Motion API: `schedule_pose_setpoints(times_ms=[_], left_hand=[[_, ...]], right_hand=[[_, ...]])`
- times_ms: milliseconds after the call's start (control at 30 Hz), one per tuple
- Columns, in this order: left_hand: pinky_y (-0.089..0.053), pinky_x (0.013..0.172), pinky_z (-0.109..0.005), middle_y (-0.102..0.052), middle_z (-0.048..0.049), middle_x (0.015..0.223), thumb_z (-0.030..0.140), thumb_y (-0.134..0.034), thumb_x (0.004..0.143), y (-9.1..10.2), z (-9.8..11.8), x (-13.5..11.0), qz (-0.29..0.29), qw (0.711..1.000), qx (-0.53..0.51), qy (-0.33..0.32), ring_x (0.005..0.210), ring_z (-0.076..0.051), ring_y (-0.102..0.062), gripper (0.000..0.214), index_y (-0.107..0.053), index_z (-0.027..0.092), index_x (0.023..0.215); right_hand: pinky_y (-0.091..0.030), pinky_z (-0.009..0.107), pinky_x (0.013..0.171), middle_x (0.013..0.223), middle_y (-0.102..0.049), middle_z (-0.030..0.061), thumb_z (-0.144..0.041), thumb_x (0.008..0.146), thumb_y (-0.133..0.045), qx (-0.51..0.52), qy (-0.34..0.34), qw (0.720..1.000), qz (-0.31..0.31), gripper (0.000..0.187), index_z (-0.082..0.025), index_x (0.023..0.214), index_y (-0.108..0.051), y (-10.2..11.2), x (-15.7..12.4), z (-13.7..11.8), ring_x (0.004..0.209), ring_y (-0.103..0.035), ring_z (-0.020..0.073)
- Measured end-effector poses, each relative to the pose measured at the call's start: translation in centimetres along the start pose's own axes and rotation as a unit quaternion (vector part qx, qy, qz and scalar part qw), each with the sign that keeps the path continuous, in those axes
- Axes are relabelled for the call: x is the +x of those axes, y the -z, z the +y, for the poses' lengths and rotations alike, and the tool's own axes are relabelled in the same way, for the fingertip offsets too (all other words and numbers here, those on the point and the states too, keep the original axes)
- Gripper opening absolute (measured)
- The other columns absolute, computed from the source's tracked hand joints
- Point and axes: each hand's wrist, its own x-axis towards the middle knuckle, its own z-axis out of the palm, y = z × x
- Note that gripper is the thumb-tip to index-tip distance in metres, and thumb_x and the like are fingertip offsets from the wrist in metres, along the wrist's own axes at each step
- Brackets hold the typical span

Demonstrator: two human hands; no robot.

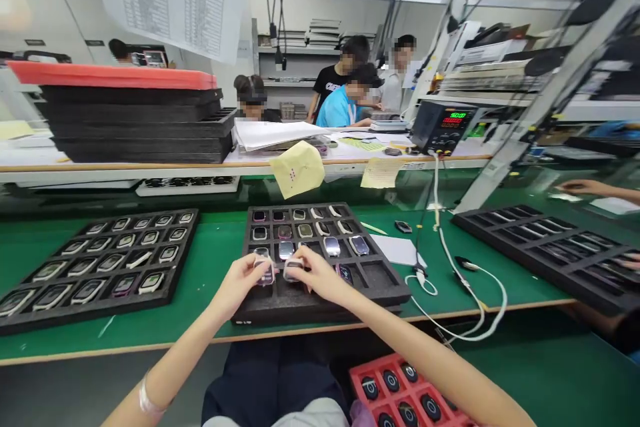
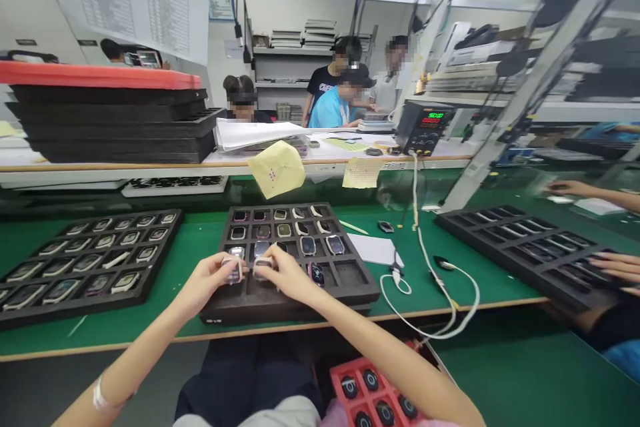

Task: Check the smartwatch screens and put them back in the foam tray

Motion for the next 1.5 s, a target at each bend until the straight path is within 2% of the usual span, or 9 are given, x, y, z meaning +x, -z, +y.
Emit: schedule_pose_setpoints(times_ms=[100,267,400,533,733,833,967,1100,1500], left_hand=[[-0.053,0.065,-0.030,-0.064,-0.0074,0.082,0.064,-0.059,0.080,0.0,0.8,1.3,0.009,0.993,-0.105,0.048,0.077,-0.020,-0.065,0.048,-0.062,0.017,0.090],[-0.048,0.052,-0.025,-0.062,-0.0034,0.076,0.058,-0.067,0.077,-0.2,2.2,3.5,-0.014,0.977,-0.180,0.114,0.065,-0.016,-0.062,0.048,-0.061,0.017,0.101],[-0.045,0.049,-0.023,-0.060,0.0016,0.065,0.037,-0.081,0.068,-0.5,2.3,4.7,-0.052,0.974,-0.169,0.143,0.056,-0.014,-0.059,0.041,-0.056,0.018,0.095],[-0.038,0.043,-0.021,-0.056,0.0060,0.063,0.029,-0.074,0.074,-0.4,1.6,5.7,-0.049,0.988,-0.075,0.128,0.046,-0.011,-0.051,0.031,-0.050,0.024,0.091],[-0.043,0.058,-0.026,-0.052,0.0044,0.073,0.017,-0.062,0.076,-0.7,0.9,6.0,-0.032,0.996,0.021,0.086,0.057,-0.012,-0.050,0.018,-0.047,0.025,0.083],[-0.042,0.059,-0.026,-0.055,0.0026,0.075,0.018,-0.062,0.077,-0.9,0.5,5.6,-0.045,0.993,0.018,0.110,0.063,-0.015,-0.051,0.018,-0.047,0.026,0.083],[-0.042,0.064,-0.028,-0.054,0.0017,0.078,0.021,-0.065,0.077,-1.0,0.0,4.6,-0.017,0.991,0.021,0.131,0.069,-0.017,-0.052,0.019,-0.049,0.027,0.086],[-0.037,0.059,-0.028,-0.047,0.0045,0.070,0.022,-0.066,0.076,-1.3,-0.2,3.4,-0.006,0.985,-0.004,0.170,0.059,-0.015,-0.046,0.020,-0.048,0.026,0.086],[-0.036,0.057,-0.021,-0.046,0.0082,0.068,0.015,-0.061,0.080,-1.6,0.3,2.5,-0.005,0.980,-0.051,0.191,0.055,-0.009,-0.045,0.019,-0.045,0.021,0.089]], right_hand=[[-0.043,0.021,0.040,0.084,-0.064,0.0029,-0.051,0.087,-0.059,0.118,-0.028,0.992,-0.027,0.034,-0.020,0.095,-0.047,1.4,1.0,-0.5,0.056,-0.061,0.0145],[-0.034,0.018,0.034,0.087,-0.067,0.0075,-0.043,0.087,-0.064,0.258,-0.091,0.960,-0.067,0.035,-0.018,0.110,-0.055,3.6,2.7,-1.3,0.046,-0.052,0.0093],[-0.047,0.022,0.047,0.091,-0.067,0.0076,-0.040,0.085,-0.067,0.335,-0.132,0.929,-0.085,0.047,-0.022,0.126,-0.055,4.4,3.2,-1.1,0.063,-0.062,0.0149],[-0.050,0.026,0.055,0.089,-0.067,0.0056,-0.037,0.082,-0.073,0.380,-0.162,0.906,-0.090,0.052,-0.023,0.129,-0.057,4.8,3.5,-0.2,0.063,-0.063,0.0145],[-0.050,0.026,0.056,0.087,-0.066,0.0036,-0.033,0.081,-0.076,0.381,-0.208,0.890,-0.137,0.046,-0.022,0.124,-0.061,5.1,4.2,0.4,0.061,-0.066,0.0146],[-0.050,0.024,0.053,0.088,-0.065,0.0034,-0.034,0.082,-0.075,0.368,-0.219,0.890,-0.156,0.041,-0.022,0.120,-0.063,5.0,4.6,0.6,0.059,-0.065,0.0134],[-0.049,0.022,0.050,0.091,-0.066,0.0038,-0.033,0.084,-0.074,0.362,-0.216,0.892,-0.163,0.036,-0.022,0.116,-0.063,4.5,4.7,0.8,0.058,-0.065,0.0121],[-0.049,0.021,0.048,0.103,-0.067,0.0072,-0.032,0.085,-0.073,0.377,-0.208,0.891,-0.146,0.034,-0.023,0.115,-0.062,4.1,4.1,0.9,0.058,-0.065,0.0114],[-0.055,0.024,0.054,0.103,-0.069,0.0078,-0.028,0.087,-0.071,0.383,-0.172,0.895,-0.153,0.039,-0.020,0.124,-0.061,3.5,3.2,1.0,0.057,-0.068,0.0126]])
